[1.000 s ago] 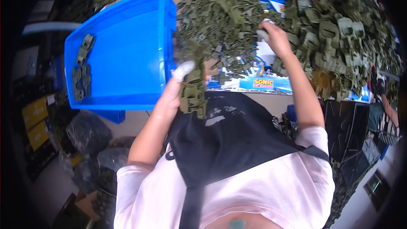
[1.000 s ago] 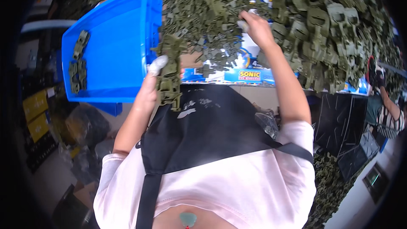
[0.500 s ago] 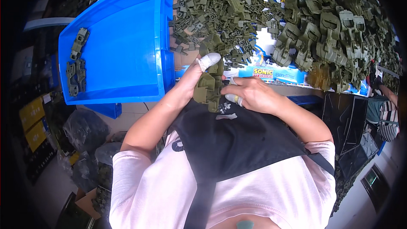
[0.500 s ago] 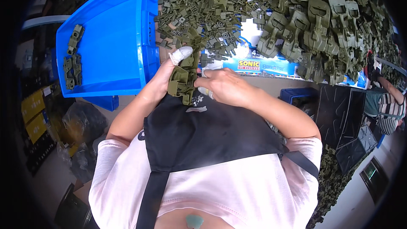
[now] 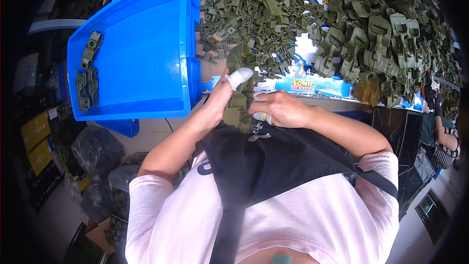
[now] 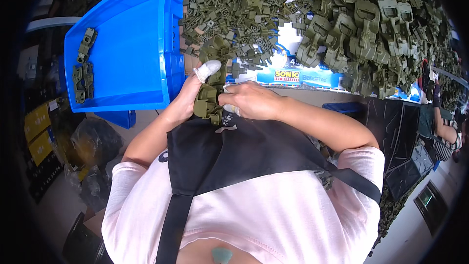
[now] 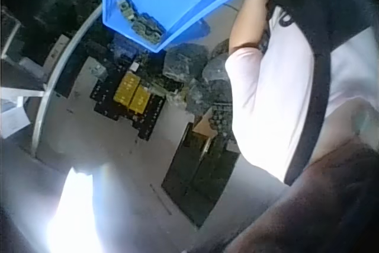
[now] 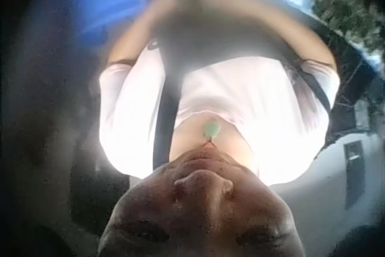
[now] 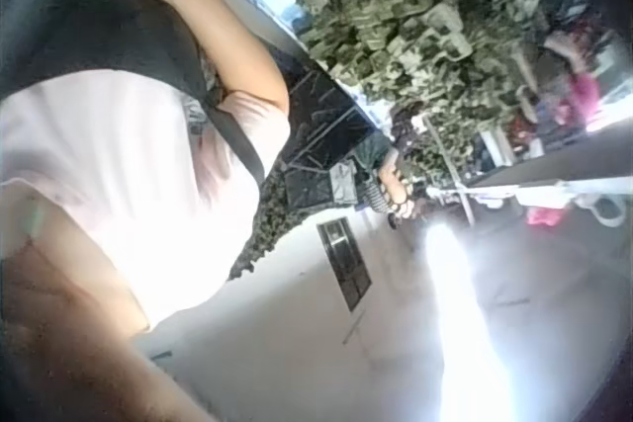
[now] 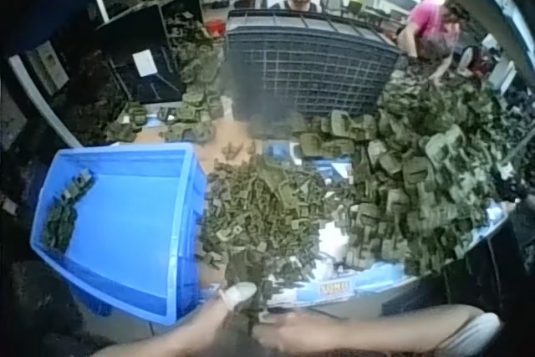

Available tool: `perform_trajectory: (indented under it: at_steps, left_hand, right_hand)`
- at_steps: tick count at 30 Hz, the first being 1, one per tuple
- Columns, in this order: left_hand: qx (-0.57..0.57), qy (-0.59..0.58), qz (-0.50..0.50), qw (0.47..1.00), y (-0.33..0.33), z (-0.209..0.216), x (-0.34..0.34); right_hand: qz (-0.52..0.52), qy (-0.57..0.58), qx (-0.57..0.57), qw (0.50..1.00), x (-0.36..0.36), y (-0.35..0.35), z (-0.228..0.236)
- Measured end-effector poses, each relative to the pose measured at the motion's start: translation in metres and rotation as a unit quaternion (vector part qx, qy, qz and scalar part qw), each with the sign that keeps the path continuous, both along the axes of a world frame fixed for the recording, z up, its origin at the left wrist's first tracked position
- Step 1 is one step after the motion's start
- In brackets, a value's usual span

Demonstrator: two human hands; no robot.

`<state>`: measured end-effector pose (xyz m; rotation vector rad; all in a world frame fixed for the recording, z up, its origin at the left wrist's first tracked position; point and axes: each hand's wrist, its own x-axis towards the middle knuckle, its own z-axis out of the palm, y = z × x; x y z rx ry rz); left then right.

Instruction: The person repeatedly picks up green plastic parts from a table, folds or aligns them by hand, and places them into a blue bin. The process is continuous and repetitive, with the person handling one part at a time.

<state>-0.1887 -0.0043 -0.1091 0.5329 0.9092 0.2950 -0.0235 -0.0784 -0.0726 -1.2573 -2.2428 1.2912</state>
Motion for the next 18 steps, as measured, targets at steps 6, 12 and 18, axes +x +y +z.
perform_trajectory:
  at_steps: [6,12,18]
  left_hand:
    - [0.017,-0.065,0.119,0.991,0.033,0.003,-0.020]
    - [0.107,-0.080,0.163,0.977,0.060,-0.006,-0.019]
    - [0.176,-0.091,0.194,0.961,0.060,-0.007,-0.002]
  right_hand:
    - [-0.419,-0.026,0.056,0.906,0.063,0.099,-0.025]
    - [-0.527,-0.135,0.097,0.833,0.086,0.140,-0.129]
    - [-0.438,0.266,0.037,0.858,0.015,0.038,-0.049]
